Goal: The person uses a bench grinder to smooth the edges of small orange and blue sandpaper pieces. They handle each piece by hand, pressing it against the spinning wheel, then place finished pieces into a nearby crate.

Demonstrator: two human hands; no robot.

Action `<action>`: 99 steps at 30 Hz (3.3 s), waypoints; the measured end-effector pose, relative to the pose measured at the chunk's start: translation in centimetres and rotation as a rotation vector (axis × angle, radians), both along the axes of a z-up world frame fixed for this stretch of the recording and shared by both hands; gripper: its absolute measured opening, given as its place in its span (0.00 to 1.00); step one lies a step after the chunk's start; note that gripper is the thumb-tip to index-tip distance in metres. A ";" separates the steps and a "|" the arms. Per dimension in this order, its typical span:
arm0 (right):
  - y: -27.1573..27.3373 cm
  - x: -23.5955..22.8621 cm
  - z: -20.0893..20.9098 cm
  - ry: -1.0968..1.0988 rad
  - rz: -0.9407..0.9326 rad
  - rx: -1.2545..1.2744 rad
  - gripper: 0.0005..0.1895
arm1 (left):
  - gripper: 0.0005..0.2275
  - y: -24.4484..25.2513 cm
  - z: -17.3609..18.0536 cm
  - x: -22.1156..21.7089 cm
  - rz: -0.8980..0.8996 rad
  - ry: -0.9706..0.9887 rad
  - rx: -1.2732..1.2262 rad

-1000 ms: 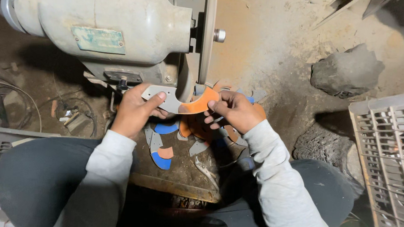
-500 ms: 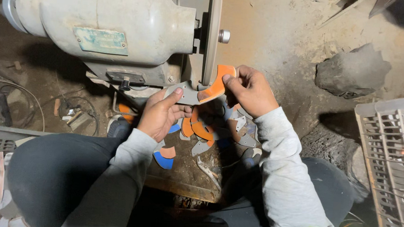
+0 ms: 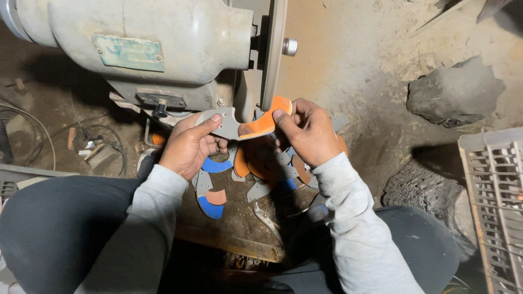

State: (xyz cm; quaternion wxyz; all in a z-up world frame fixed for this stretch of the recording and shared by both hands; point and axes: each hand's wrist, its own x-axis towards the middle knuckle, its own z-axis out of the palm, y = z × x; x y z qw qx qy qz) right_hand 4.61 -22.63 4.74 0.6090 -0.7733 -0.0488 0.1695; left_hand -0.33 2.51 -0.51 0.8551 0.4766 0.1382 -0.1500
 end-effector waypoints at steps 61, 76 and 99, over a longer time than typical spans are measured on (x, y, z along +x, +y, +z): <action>0.5 1.0 0.6 0.122 -0.080 0.150 0.12 | 0.15 -0.8 0.0 0.3 0.003 0.002 -0.064; -2.1 -2.4 -1.4 0.380 0.209 0.117 0.11 | 0.09 1.5 4.1 -1.2 -0.054 -0.163 0.465; -5.3 -1.4 2.6 0.043 0.338 -0.093 0.15 | 0.09 -0.4 8.7 -5.0 -0.066 -0.485 0.431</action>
